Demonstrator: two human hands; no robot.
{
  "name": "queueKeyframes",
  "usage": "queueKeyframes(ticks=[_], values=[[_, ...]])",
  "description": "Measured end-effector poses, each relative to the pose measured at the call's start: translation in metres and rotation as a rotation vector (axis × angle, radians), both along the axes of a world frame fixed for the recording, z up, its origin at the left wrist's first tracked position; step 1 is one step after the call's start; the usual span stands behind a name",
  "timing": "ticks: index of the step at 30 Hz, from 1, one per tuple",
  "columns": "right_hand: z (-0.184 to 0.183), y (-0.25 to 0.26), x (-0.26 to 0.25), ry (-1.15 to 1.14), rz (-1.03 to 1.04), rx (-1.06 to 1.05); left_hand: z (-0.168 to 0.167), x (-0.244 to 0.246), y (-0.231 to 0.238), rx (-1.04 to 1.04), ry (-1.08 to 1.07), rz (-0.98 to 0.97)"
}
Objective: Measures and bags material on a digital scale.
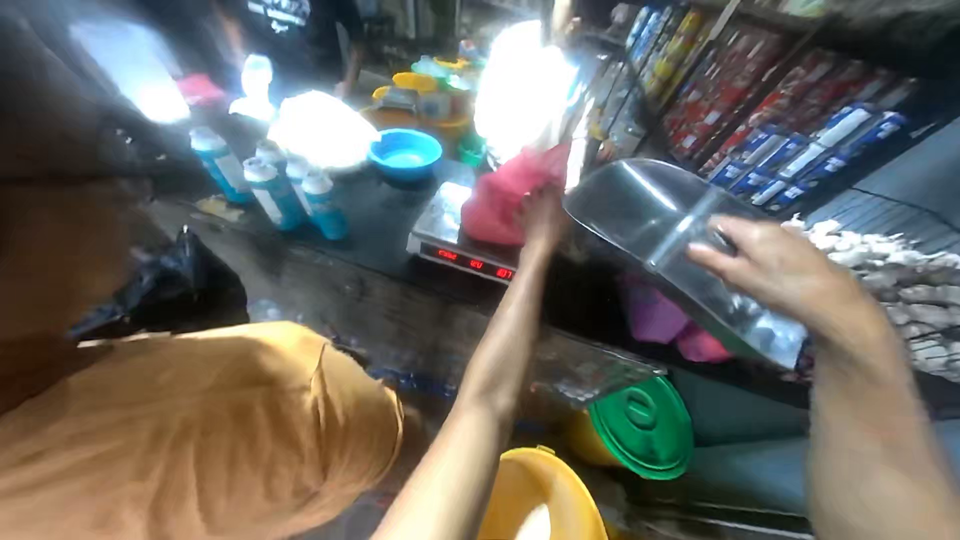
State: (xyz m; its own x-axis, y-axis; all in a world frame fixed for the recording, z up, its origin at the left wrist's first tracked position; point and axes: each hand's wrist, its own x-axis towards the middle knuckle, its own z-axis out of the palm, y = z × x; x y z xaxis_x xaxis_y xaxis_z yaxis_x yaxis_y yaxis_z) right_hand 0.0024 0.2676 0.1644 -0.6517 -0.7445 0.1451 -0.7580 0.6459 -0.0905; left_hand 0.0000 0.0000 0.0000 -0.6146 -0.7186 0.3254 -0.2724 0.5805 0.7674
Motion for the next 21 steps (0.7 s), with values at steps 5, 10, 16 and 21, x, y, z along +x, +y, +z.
queueKeyframes(ticks=[5, 10, 16, 21], values=[[0.052, -0.105, -0.045, 0.169, 0.127, 0.167, 0.002, 0.011, -0.040, 0.243, 0.279, -0.130], [0.077, -0.185, -0.060, 0.201, 0.206, 0.264, -0.006, 0.033, -0.063, 0.235, 0.422, -0.133], [0.052, -0.224, -0.054, 0.128, 0.292, 0.574, 0.011, 0.058, -0.081, 0.252, 0.537, 0.155], [-0.018, -0.236, -0.083, -0.077, 0.292, 0.503, 0.026, 0.068, -0.093, 0.115, 0.367, -0.071]])
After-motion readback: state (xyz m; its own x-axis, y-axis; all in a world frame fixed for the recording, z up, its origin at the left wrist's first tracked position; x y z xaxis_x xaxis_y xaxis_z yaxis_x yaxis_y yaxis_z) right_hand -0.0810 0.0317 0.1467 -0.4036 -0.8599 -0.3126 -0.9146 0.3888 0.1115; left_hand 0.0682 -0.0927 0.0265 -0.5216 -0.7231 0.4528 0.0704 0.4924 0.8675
